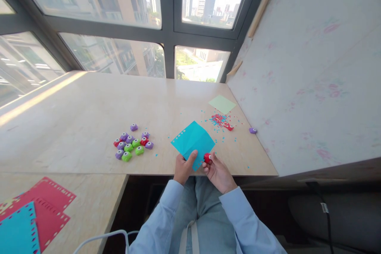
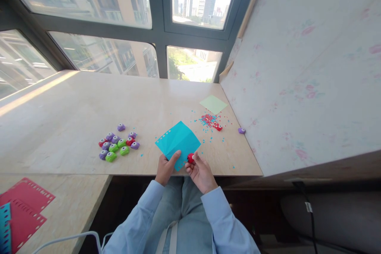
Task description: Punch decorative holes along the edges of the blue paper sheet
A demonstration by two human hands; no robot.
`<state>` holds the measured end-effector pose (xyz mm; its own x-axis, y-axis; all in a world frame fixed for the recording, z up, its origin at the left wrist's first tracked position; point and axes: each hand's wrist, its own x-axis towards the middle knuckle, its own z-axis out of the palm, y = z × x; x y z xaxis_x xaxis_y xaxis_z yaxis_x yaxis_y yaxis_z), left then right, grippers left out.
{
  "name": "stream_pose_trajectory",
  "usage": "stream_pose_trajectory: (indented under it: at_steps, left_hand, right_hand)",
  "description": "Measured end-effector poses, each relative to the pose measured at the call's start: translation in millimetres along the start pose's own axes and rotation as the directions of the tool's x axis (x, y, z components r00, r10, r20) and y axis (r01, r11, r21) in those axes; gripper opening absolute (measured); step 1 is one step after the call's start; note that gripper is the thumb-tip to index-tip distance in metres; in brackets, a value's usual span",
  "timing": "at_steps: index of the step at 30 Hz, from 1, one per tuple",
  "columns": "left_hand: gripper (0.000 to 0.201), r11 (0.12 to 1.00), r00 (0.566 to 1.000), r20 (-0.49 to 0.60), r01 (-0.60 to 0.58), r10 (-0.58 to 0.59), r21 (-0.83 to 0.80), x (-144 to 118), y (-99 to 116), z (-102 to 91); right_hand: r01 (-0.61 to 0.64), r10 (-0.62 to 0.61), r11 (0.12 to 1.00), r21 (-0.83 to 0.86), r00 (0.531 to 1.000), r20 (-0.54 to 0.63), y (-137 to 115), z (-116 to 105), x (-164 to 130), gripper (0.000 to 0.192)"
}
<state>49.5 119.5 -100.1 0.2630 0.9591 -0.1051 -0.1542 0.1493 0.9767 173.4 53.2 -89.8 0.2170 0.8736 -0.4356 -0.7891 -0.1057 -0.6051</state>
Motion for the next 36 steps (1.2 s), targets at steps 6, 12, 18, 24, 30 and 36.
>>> stream_pose_trajectory:
  at_steps: [6,12,18,24,30,36]
  left_hand:
    - [0.043,0.998,0.998,-0.064,0.006,-0.010,-0.058,-1.0,5.0,2.0]
    - [0.042,0.996,0.993,-0.122,-0.006,-0.005,-0.086,-2.1,10.3,2.8]
    - [0.039,0.997,0.990,-0.142,-0.016,0.004,-0.081,-1.9,16.3,4.7]
    - [0.038,0.999,0.990,-0.140,-0.015,0.009,-0.040,-0.7,16.3,5.5]
    - [0.039,0.999,0.990,-0.139,-0.010,0.005,-0.034,-0.3,12.9,4.5]
    - [0.037,0.993,0.993,-0.114,0.011,-0.024,-0.118,2.4,3.5,-2.5]
  right_hand:
    - [-0.011,0.011,1.000,-0.005,1.000,0.002,-4.8,-2.2,2.0,0.038]
    - [-0.023,0.023,0.999,-0.034,1.000,-0.013,-13.2,-5.2,1.3,0.043]
    - [-0.034,0.034,0.999,0.003,0.999,-0.041,-20.7,-10.9,1.2,0.042]
    - [-0.001,0.002,1.000,0.012,0.998,-0.065,-25.7,-14.4,1.0,0.030]
    - [-0.017,0.018,1.000,0.024,1.000,-0.011,-25.5,-7.3,-1.1,0.033]
    - [-0.039,0.054,0.991,-0.130,0.992,0.115,-20.0,7.1,-3.3,0.024]
